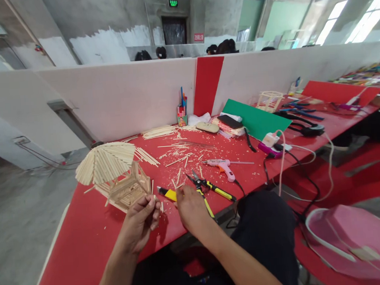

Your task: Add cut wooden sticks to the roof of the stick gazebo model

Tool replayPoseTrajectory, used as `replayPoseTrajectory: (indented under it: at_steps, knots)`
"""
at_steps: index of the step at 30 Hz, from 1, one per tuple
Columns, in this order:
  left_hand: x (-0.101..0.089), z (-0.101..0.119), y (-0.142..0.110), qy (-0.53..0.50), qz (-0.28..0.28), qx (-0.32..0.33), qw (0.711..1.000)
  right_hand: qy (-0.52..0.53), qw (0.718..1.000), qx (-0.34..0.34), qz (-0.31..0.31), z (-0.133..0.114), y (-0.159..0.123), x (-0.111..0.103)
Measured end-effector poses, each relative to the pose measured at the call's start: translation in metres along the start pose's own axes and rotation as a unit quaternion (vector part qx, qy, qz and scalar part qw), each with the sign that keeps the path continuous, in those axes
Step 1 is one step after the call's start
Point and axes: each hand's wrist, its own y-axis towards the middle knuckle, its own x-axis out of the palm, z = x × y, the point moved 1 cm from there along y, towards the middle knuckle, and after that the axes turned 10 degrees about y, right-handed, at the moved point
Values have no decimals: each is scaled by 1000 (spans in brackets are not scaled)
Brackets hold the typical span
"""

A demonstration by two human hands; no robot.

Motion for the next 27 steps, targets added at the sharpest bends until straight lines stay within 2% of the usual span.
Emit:
replayPoseTrajectory:
  at_steps: [3, 6, 10, 14, 17, 21, 23, 25, 27]
  knots:
    - [-3, -3, 1, 5, 8, -12, 1000, 118, 992, 8, 50, 7, -17, -11]
    - [3, -7, 4, 8, -18, -15, 1000, 304, 947, 10, 108, 9, -27, -27]
    - [15, -7, 5, 30, -86, -50, 995, 432, 895, 33, 107, 3, -17, -35]
    - [21, -5, 2, 38, -109, -79, 990, 483, 871, 4, 92, -2, -4, -29]
    - [21, -8, 0, 34, -99, -77, 991, 505, 858, 27, 86, -1, -1, -23]
    - [25, -14, -1, 49, -84, -57, 994, 604, 793, 69, 43, 2, -2, -16]
    - [27, -16, -1, 76, -80, -39, 993, 633, 770, 73, 23, 4, -1, -15]
    - [29, -17, 0, 111, -76, -18, 991, 637, 767, 72, 14, 5, -1, -16]
    - [30, -17, 1, 136, -64, 6, 989, 619, 782, 74, 25, 6, -2, -19]
